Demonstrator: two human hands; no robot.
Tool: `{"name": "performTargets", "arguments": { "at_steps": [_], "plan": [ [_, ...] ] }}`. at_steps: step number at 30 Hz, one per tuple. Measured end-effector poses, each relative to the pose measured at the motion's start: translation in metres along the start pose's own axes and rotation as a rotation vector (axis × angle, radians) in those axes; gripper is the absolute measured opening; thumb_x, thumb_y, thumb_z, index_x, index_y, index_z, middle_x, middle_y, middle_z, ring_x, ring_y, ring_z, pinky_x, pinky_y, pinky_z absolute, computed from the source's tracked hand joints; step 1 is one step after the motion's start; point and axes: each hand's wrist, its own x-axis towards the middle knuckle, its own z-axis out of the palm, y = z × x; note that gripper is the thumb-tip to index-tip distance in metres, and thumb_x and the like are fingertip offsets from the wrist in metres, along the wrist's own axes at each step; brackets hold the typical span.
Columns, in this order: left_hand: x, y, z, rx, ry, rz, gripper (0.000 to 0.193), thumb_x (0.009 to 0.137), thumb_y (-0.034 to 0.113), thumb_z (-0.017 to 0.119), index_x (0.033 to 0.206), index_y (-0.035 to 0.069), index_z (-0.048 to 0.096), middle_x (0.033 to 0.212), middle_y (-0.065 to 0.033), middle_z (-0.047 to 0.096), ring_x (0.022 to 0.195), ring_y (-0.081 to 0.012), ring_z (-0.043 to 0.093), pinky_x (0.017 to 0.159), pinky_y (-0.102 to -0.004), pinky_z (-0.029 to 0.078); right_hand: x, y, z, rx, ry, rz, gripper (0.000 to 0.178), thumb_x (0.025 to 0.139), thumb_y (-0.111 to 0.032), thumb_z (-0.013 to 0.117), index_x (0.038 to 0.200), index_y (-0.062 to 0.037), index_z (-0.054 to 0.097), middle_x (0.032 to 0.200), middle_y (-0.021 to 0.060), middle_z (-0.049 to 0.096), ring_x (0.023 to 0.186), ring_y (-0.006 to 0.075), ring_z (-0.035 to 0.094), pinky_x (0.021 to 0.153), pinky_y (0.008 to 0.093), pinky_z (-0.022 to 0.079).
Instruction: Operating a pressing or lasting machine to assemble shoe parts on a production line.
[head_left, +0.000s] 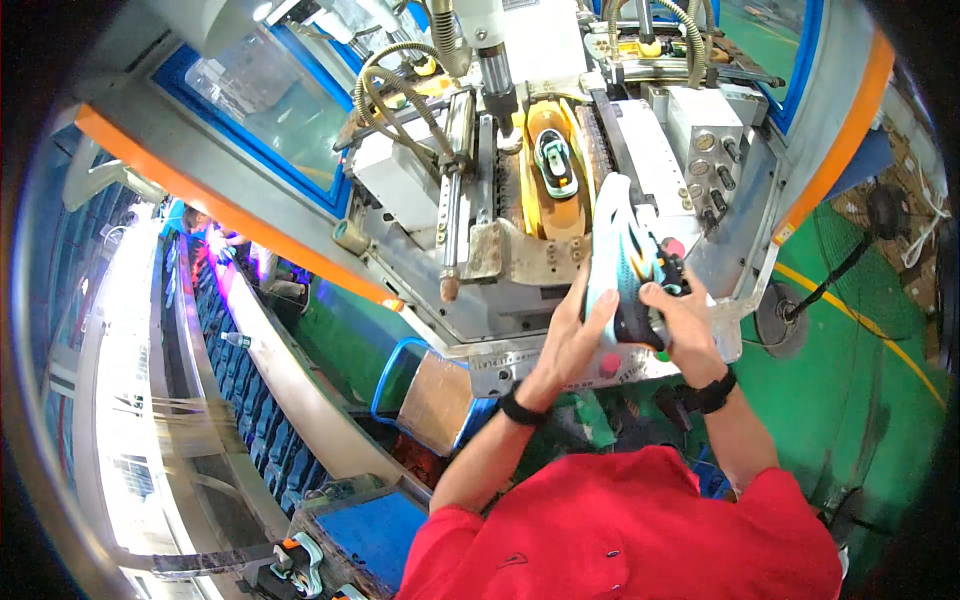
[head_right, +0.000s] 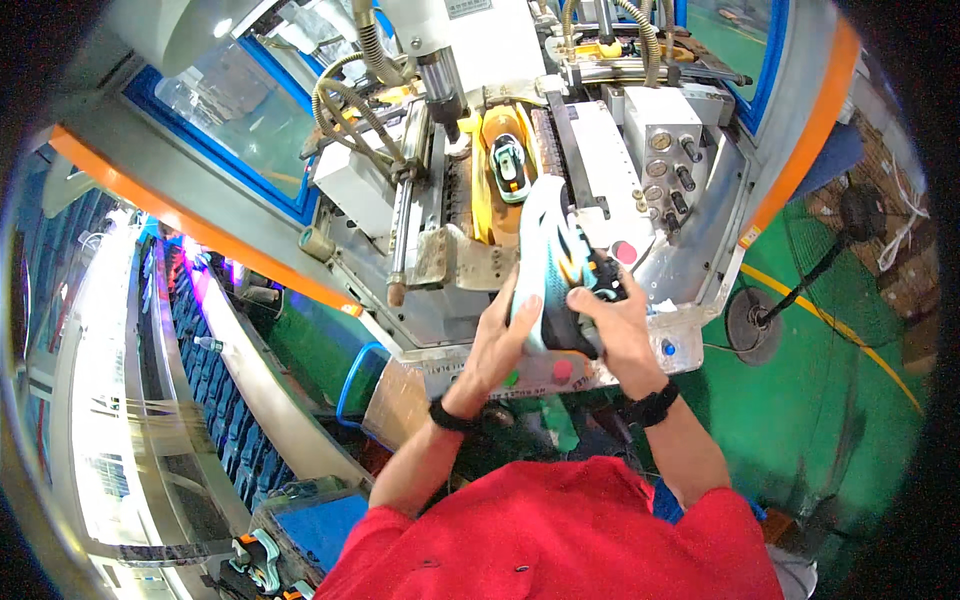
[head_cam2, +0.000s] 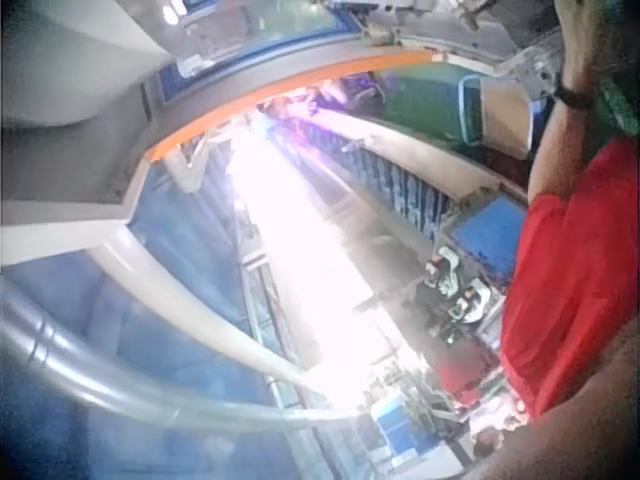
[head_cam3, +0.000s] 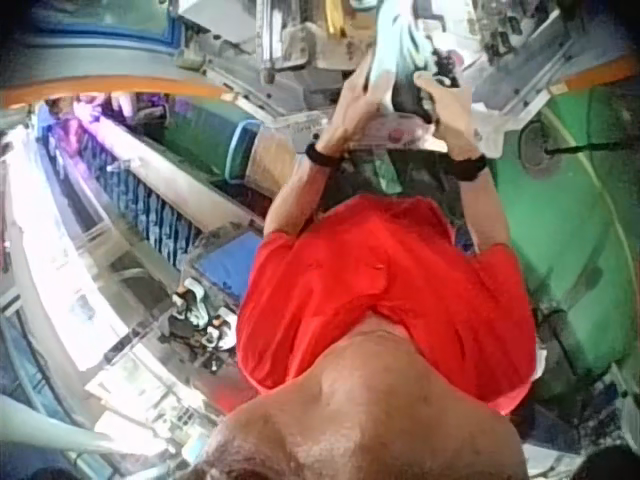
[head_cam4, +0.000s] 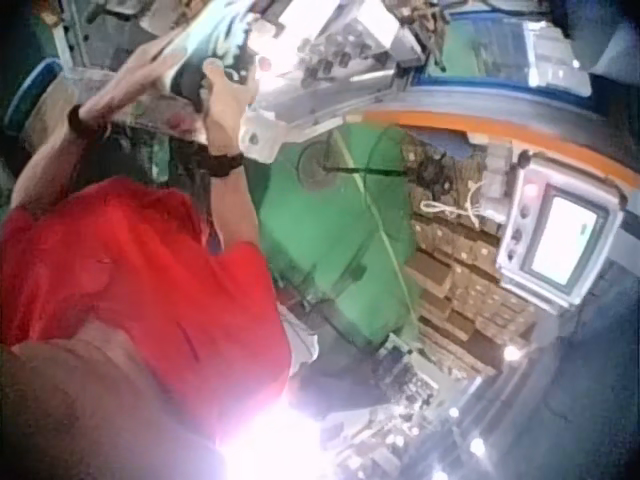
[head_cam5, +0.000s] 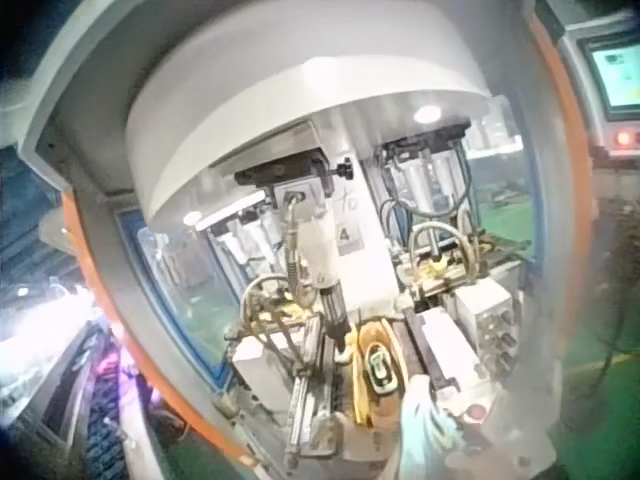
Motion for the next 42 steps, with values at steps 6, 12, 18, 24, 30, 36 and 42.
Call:
{"name": "performTargets", "arguments": {
  "at_steps": [6,12,18,24,30,36,42],
  "plan": [
    [0.185,-0.076,-0.036,0.409,0.445,-0.130,0.059,0.083,0.050,0.068,0.099,-0.006,0.061,0.097,-0.0244,0.068,0.091,-0.0319,0.066,0.078,-0.0417,0.049,0.076,-0.042,-0.054,-0.259,0.133,-0.286,0.056,0.072,-0.009,0.075,0.124,0.0010,0.056,0.107,0.0072,0.065,0.092,0.0132,0.062,0.084,0.0271,0.050],
    [0.300,-0.184,-0.051,0.689,0.515,-0.346,0.086,0.077,0.031,0.072,0.139,-0.011,0.030,0.134,-0.0349,0.047,0.120,-0.0444,0.053,0.101,-0.0468,0.044,0.121,-0.063,-0.054,-0.497,0.205,-0.422,0.051,0.073,-0.006,0.068,0.122,0.0019,0.057,0.105,0.0080,0.063,0.093,0.0138,0.060,0.085,0.0273,0.049],
    [0.313,-0.186,-0.059,0.565,0.425,-0.439,0.049,0.076,0.016,0.065,0.115,-0.010,0.052,0.109,-0.0327,0.062,0.103,-0.0433,0.063,0.092,-0.0485,0.049,0.206,-0.075,-0.037,-0.615,0.210,-0.381,0.041,0.071,-0.007,0.069,0.109,0.0035,0.061,0.091,0.0044,0.064,0.081,0.0106,0.059,0.073,0.0253,0.049],
    [0.170,-0.076,-0.092,-0.540,0.161,-0.458,0.017,0.087,0.012,0.069,0.099,0.000,0.065,0.092,-0.0079,0.068,0.077,-0.0186,0.067,0.064,-0.0359,0.055,0.335,-0.068,0.025,-1.108,0.004,-0.198,0.052,0.064,-0.029,0.076,0.101,0.0056,0.065,0.092,0.0204,0.069,0.086,0.0291,0.068,0.077,0.0357,0.052],
    [-0.041,0.002,-0.128,-0.079,0.327,-0.477,0.047,0.084,0.011,0.069,0.125,-0.006,0.053,0.109,-0.0061,0.062,0.095,-0.0115,0.057,0.086,-0.0277,0.047,0.372,0.021,0.119,-1.421,-0.109,-0.020,0.053,0.065,-0.027,0.078,0.105,0.0064,0.067,0.099,0.0254,0.069,0.098,0.0354,0.068,0.087,0.0390,0.053],
    [-0.175,0.038,-0.107,-0.261,0.881,-0.593,0.039,0.084,0.009,0.067,0.119,-0.004,0.053,0.098,-0.0046,0.061,0.086,-0.0112,0.057,0.080,-0.0271,0.048,0.385,0.119,0.124,-1.542,0.169,-0.262,0.057,0.076,-0.019,0.065,0.121,0.0104,0.045,0.103,0.0230,0.068,0.093,0.0361,0.069,0.080,0.0432,0.055],
    [-0.238,0.031,-0.052,-0.393,1.307,-0.603,0.035,0.088,0.005,0.061,0.121,-0.005,0.053,0.102,-0.0054,0.061,0.086,-0.0101,0.059,0.069,-0.0228,0.049,0.306,0.097,0.124,-1.508,-0.300,-0.675,0.074,0.078,-0.019,0.069,0.139,0.0058,0.035,0.114,0.0306,0.059,0.106,0.0387,0.061,0.091,0.0470,0.049]
  ]
}}
